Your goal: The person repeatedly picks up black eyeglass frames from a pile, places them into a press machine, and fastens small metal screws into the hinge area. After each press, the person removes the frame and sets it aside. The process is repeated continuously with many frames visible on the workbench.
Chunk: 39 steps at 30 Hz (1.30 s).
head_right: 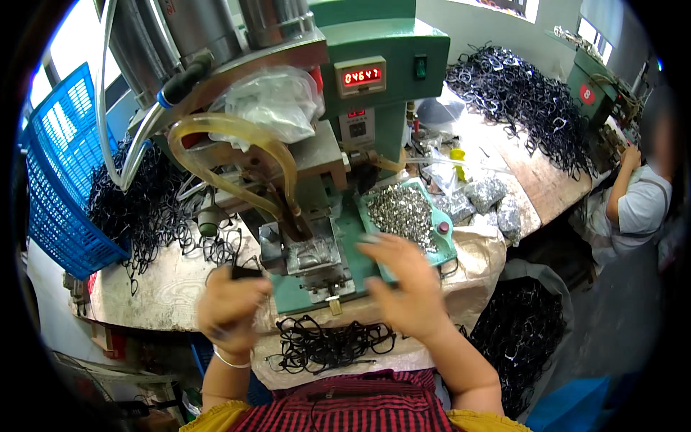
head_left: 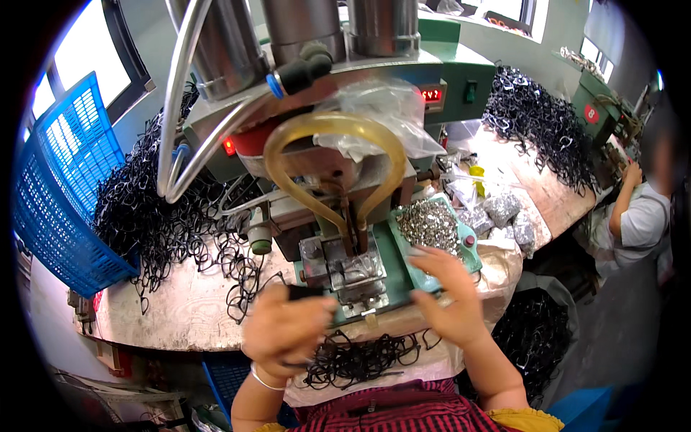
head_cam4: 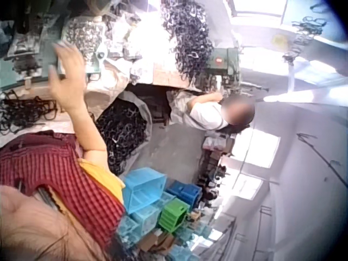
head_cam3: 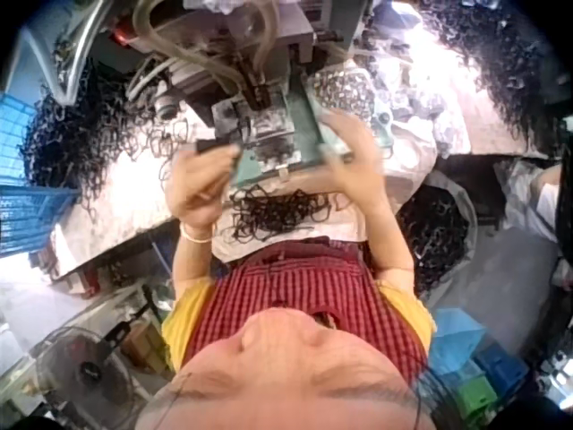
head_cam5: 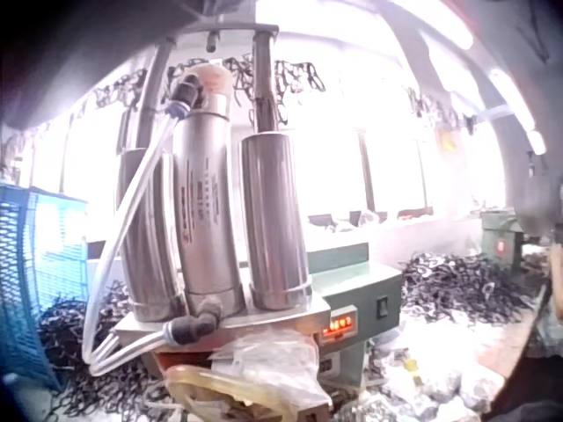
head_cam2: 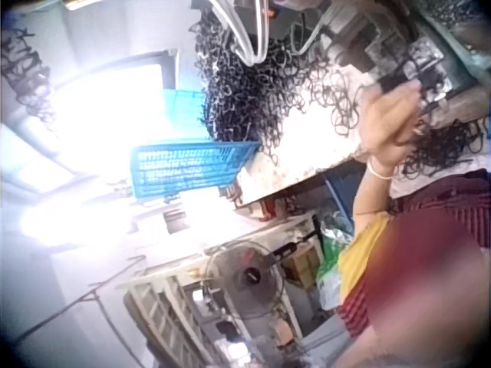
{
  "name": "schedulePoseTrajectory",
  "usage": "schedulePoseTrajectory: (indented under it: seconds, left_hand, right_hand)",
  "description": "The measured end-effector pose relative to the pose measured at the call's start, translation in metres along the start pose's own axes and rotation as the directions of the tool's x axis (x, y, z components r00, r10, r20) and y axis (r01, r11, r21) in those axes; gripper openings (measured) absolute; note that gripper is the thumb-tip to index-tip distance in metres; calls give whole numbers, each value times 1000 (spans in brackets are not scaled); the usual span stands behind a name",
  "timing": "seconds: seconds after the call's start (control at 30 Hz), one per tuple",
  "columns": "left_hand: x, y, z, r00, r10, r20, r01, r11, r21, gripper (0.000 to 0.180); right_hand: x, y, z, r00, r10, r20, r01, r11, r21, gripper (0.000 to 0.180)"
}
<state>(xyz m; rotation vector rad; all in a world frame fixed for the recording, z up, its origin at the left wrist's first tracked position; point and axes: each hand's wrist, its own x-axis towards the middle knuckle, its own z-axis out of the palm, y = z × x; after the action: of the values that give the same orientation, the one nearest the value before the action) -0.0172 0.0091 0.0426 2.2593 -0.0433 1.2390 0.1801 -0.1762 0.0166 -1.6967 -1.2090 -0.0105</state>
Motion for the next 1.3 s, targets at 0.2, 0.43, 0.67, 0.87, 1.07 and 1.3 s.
schedulePoseTrajectory:
  seconds: [0.2, 0.43, 0.67, 0.87, 1.07, 1.3]
  left_hand:
    - [1, -10, 35, 940, 230, 250, -252, 966, 57, 26]
    - [5, -15, 34, 943, 210, 258, -221, 975, 11, 26]
    - [-2, -14, 29, 950, 190, 247, -198, 980, 8, 24]
    - [-89, 20, -24, 993, -111, 42, 57, 756, 652, 15]
    - [-62, -38, -110, 892, -269, -364, 446, 653, 612, 15]
    - [-136, -154, -48, 869, -474, -143, 367, 424, 828, 23]
  right_hand:
    - [-36, 102, 9, 958, 46, -285, -189, 845, -500, 24]
    - [14, 110, 13, 928, 108, -357, -248, 892, -377, 7]
    - [37, 116, 37, 967, -248, 62, 242, 804, -543, 16]
    - [-4, 134, 9, 818, 439, -371, -349, 893, 285, 11]
    - [1, 127, 37, 781, 500, -375, -301, 827, 475, 12]
    - [23, 83, 44, 929, 114, -352, -144, 988, -59, 12]
